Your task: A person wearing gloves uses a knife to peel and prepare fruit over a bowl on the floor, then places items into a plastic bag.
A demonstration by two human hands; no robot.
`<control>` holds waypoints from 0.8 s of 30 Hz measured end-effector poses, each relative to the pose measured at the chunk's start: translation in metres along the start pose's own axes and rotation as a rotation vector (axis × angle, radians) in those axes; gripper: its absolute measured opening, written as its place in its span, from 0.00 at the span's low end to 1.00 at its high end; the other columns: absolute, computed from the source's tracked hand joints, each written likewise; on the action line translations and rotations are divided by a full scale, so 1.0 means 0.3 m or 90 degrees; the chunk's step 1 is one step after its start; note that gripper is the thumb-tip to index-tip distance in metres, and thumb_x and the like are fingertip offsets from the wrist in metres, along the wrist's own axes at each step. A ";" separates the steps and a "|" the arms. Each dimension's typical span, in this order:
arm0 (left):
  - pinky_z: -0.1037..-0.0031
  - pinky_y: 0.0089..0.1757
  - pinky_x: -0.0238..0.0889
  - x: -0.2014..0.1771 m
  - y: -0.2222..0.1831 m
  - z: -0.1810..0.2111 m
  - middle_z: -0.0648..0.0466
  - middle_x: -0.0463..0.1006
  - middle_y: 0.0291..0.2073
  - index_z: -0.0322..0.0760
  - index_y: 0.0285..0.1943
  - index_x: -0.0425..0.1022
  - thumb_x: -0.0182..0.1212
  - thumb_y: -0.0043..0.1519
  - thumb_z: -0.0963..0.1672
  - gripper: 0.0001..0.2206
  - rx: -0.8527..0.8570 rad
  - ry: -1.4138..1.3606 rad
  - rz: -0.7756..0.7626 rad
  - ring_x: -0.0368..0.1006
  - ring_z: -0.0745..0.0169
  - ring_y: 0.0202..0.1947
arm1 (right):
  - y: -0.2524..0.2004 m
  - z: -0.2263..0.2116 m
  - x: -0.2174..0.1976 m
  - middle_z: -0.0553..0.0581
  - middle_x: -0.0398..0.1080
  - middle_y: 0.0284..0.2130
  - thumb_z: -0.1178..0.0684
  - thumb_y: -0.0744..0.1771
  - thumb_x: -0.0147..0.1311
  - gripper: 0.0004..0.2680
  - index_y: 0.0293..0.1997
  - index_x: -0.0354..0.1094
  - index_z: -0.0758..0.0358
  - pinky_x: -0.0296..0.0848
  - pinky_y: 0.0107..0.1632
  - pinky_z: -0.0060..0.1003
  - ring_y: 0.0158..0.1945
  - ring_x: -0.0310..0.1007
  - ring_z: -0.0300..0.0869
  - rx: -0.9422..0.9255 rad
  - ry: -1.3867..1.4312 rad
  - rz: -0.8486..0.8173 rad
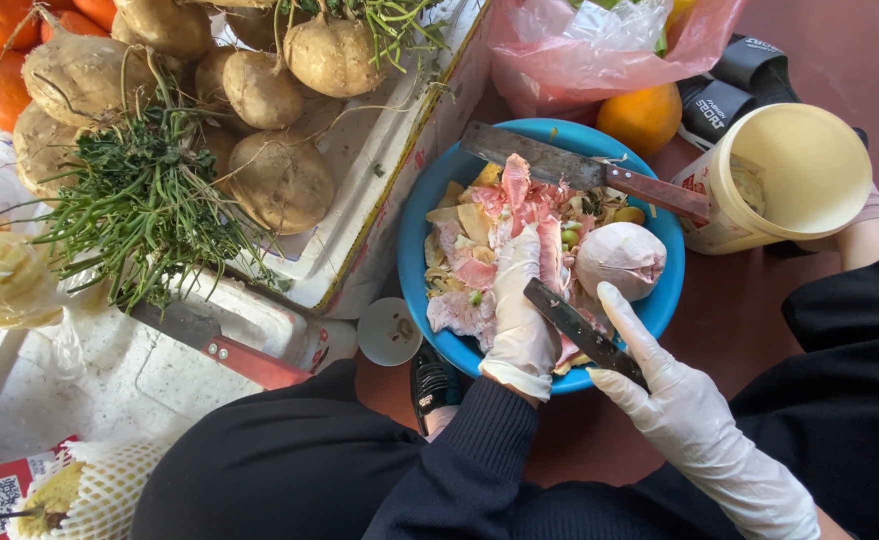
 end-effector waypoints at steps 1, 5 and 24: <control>0.72 0.58 0.62 -0.005 0.009 -0.010 0.48 0.74 0.55 0.29 0.62 0.72 0.53 0.67 0.45 0.17 -0.001 0.000 0.000 0.70 0.62 0.54 | 0.002 0.000 -0.003 0.44 0.59 0.73 0.40 0.61 0.57 0.33 0.77 0.47 0.42 0.74 0.55 0.34 0.59 0.77 0.41 0.001 0.000 0.000; 0.73 0.58 0.67 -0.008 0.021 -0.056 0.44 0.73 0.56 0.28 0.62 0.69 0.57 0.65 0.41 0.17 -0.070 -0.204 0.014 0.72 0.57 0.57 | 0.011 -0.006 -0.009 0.43 0.53 0.75 0.43 0.62 0.56 0.32 0.77 0.45 0.42 0.67 0.63 0.36 0.69 0.66 0.42 -0.018 0.007 -0.004; 0.66 0.46 0.71 0.074 -0.090 -0.009 0.49 0.75 0.49 0.36 0.62 0.69 0.52 0.69 0.46 0.14 -0.141 -0.044 -0.044 0.72 0.61 0.45 | 0.036 -0.029 -0.039 0.41 0.61 0.72 0.49 0.63 0.56 0.31 0.77 0.48 0.44 0.71 0.58 0.31 0.55 0.78 0.36 0.007 0.111 -0.031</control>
Point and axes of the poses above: each hand's wrist, its own y-axis towards the middle knuckle, its own x-axis out of the palm, z = x × y, the point moved 5 cm from there along y, towards the middle knuckle
